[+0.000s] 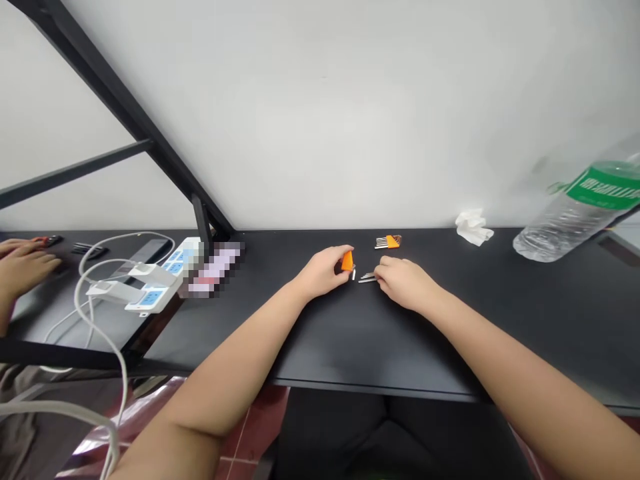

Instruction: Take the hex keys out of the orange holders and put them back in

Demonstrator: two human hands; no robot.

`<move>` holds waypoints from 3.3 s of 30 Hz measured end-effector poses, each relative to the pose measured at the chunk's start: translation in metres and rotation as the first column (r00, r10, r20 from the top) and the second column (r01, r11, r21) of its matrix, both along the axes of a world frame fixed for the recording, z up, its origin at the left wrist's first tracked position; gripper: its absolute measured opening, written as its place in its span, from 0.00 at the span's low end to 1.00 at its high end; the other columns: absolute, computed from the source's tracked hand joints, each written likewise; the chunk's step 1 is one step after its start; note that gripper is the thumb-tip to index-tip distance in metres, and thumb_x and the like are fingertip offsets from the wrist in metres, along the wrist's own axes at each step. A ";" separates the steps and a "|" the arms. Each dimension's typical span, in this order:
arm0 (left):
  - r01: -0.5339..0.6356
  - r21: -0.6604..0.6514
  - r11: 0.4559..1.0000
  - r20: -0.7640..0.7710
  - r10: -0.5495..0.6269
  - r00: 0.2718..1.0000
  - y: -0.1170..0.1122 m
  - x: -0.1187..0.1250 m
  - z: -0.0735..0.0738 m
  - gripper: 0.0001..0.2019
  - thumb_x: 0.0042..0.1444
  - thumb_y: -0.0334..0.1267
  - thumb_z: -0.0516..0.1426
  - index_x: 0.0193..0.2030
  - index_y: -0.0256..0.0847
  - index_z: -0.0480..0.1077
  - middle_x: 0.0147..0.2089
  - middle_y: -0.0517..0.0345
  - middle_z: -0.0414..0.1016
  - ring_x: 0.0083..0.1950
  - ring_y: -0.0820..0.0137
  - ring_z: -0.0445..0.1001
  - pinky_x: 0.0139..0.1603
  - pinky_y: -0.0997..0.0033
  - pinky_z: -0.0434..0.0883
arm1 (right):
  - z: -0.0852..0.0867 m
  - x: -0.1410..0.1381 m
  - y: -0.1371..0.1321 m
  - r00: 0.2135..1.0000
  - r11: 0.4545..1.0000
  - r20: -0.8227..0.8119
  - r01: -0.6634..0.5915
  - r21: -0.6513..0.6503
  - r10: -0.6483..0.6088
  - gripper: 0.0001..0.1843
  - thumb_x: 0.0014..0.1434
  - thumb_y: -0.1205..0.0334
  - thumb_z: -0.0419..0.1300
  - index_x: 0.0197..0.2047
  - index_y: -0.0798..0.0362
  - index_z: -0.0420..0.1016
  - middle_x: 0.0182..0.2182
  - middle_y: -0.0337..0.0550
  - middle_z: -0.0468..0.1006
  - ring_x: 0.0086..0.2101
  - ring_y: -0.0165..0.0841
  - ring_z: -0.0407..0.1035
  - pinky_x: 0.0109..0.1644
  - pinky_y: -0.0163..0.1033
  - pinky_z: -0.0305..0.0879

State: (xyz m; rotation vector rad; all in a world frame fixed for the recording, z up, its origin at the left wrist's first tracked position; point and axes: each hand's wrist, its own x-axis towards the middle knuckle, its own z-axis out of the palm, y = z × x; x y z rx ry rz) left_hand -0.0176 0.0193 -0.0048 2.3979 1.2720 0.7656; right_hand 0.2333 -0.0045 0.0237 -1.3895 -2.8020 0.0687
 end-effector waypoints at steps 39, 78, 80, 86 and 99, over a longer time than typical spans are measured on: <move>0.104 0.379 0.920 -0.143 -0.053 0.988 -0.017 0.027 0.003 0.22 0.59 0.36 0.62 0.60 0.40 0.70 0.44 0.51 0.82 0.45 0.61 0.81 0.55 0.57 0.77 | -0.012 -0.012 0.006 0.291 0.557 -0.624 -0.286 -0.780 -0.725 0.23 0.56 0.45 0.73 0.31 0.51 0.67 0.19 0.33 0.70 0.16 0.24 0.59 0.17 0.29 0.55; 0.093 0.072 0.993 -0.047 -0.090 0.995 -0.002 0.009 0.002 0.24 0.58 0.37 0.62 0.62 0.41 0.71 0.47 0.55 0.82 0.43 0.68 0.80 0.47 0.68 0.78 | -0.003 0.010 0.011 0.835 0.930 -0.489 0.070 -0.362 -0.253 0.04 0.56 0.68 0.61 0.32 0.51 0.69 0.29 0.37 0.76 0.30 0.31 0.68 0.34 0.36 0.60; 0.130 0.098 0.987 -0.042 -0.127 0.991 -0.003 0.010 0.001 0.24 0.58 0.37 0.62 0.63 0.42 0.71 0.47 0.55 0.82 0.43 0.68 0.80 0.48 0.68 0.78 | -0.002 0.012 0.012 0.758 0.892 -0.579 0.007 -0.452 -0.300 0.03 0.56 0.67 0.60 0.32 0.50 0.69 0.27 0.34 0.74 0.27 0.30 0.68 0.33 0.35 0.62; 0.155 0.129 0.979 -0.059 -0.148 0.987 -0.003 0.011 0.000 0.25 0.59 0.37 0.63 0.64 0.42 0.70 0.47 0.54 0.81 0.43 0.67 0.80 0.48 0.66 0.78 | 0.000 0.014 0.010 0.682 0.813 -0.634 -0.099 -0.574 -0.365 0.04 0.53 0.66 0.60 0.34 0.50 0.70 0.24 0.31 0.72 0.21 0.27 0.68 0.26 0.33 0.64; 0.176 0.102 0.979 -0.063 -0.170 0.983 -0.005 0.013 0.000 0.26 0.59 0.37 0.63 0.65 0.43 0.70 0.48 0.54 0.81 0.45 0.66 0.80 0.49 0.66 0.77 | 0.001 0.015 0.013 0.703 0.753 -0.584 -0.104 -0.649 -0.406 0.03 0.48 0.67 0.62 0.30 0.52 0.73 0.26 0.36 0.76 0.26 0.27 0.69 0.28 0.31 0.65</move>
